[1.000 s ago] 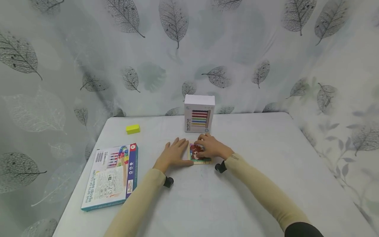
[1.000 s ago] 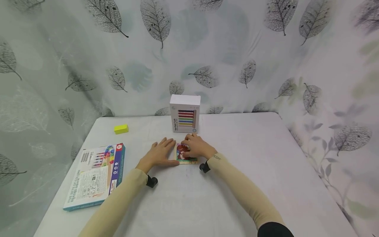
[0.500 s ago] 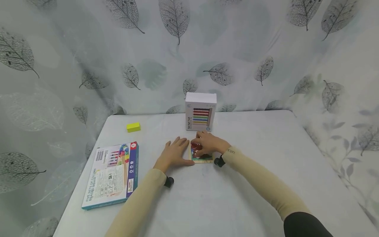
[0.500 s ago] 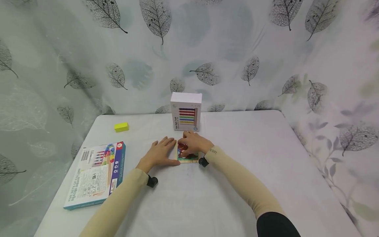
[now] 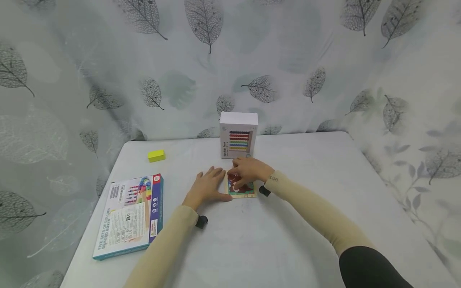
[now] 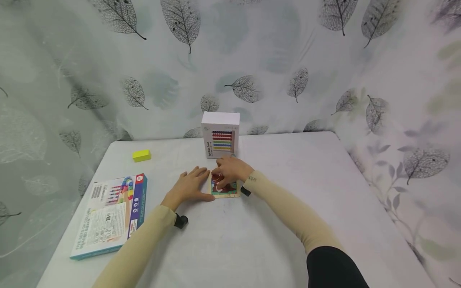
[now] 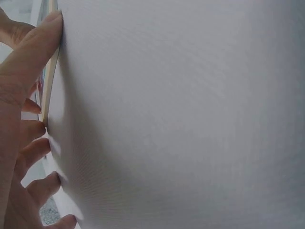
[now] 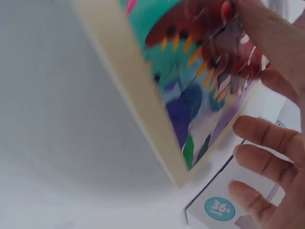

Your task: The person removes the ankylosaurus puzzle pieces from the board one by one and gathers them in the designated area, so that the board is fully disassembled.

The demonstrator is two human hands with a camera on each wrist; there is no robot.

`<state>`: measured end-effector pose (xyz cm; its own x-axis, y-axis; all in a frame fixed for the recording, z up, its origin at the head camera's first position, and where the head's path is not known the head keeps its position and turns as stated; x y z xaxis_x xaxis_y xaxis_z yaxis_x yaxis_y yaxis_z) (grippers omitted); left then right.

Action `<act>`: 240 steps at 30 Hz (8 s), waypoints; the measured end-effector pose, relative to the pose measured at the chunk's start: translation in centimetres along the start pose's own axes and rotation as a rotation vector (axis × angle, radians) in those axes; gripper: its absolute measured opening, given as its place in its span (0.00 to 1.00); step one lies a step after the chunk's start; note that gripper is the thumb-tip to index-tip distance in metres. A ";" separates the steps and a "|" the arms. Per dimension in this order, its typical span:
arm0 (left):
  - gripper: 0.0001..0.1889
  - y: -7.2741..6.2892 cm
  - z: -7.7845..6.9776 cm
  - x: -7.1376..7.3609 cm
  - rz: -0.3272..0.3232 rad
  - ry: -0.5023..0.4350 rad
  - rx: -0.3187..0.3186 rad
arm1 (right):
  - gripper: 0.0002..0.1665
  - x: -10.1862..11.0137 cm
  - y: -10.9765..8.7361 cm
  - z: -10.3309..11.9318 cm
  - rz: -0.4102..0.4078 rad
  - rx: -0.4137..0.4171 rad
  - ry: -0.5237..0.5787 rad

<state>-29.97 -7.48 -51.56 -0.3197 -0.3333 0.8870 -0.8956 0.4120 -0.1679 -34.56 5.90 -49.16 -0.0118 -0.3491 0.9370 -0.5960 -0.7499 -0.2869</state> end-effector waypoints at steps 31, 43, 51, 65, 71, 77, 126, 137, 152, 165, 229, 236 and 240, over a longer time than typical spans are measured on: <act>0.59 0.2 -0.2 0.1 -0.001 -0.056 0.034 | 0.37 1.2 0.6 -0.3 -0.012 0.171 -0.309; 0.59 0.2 -0.1 0.1 0.008 -0.045 0.049 | 0.44 1.3 1.1 0.4 -0.018 0.177 -0.285; 0.60 0.3 0.1 0.0 0.012 -0.040 0.046 | 0.46 1.1 1.6 0.8 -0.038 0.221 -0.318; 0.59 0.4 -0.1 -0.1 0.003 -0.020 0.046 | 0.33 0.8 1.3 0.2 -0.068 0.236 -0.254; 0.59 0.5 0.0 0.0 -0.001 -0.021 0.044 | 0.33 0.9 1.0 0.1 -0.117 0.255 -0.257; 0.58 0.4 -0.1 0.0 0.001 -0.024 0.039 | 0.36 0.8 0.8 0.0 -0.133 0.269 -0.272; 0.57 0.5 -0.4 0.5 0.015 -0.002 0.047 | 0.42 0.7 1.9 -0.4 -0.097 0.266 -0.281; 0.57 0.2 -0.2 0.7 0.007 -0.020 0.052 | 0.45 1.2 2.0 0.0 -0.146 0.274 -0.258; 0.54 0.2 -0.3 0.4 0.040 0.051 0.041 | 0.38 0.6 2.2 0.0 -0.109 0.261 -0.239; 0.54 0.4 -0.3 0.4 0.039 0.085 0.029 | 0.41 -0.3 1.0 -1.3 -0.210 0.239 -0.152; 0.59 1.1 0.3 0.1 -0.005 0.121 0.045 | 0.30 1.0 3.1 -0.5 -0.216 0.357 0.011; 0.58 0.9 0.5 0.1 -0.003 0.110 0.050 | 0.20 0.7 3.8 -0.4 -0.243 0.342 0.054; 0.59 0.8 0.5 0.2 -0.012 0.113 0.051 | 0.19 0.6 3.9 -0.4 -0.281 0.356 0.068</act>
<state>-30.94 -7.64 -51.80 -0.2747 -0.2387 0.9314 -0.9145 0.3640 -0.1764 -37.20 2.95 -49.67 0.0514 -0.0755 0.9958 -0.2703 -0.9610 -0.0589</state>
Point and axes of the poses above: each hand's wrist, its own y-axis towards the middle knuckle, its own x-axis out of the back of the hand, z = x × y, the point moved 6 cm from there along y, towards the middle knuckle, and after that the axes turned 12 degrees about -y, right-handed, at the moved point
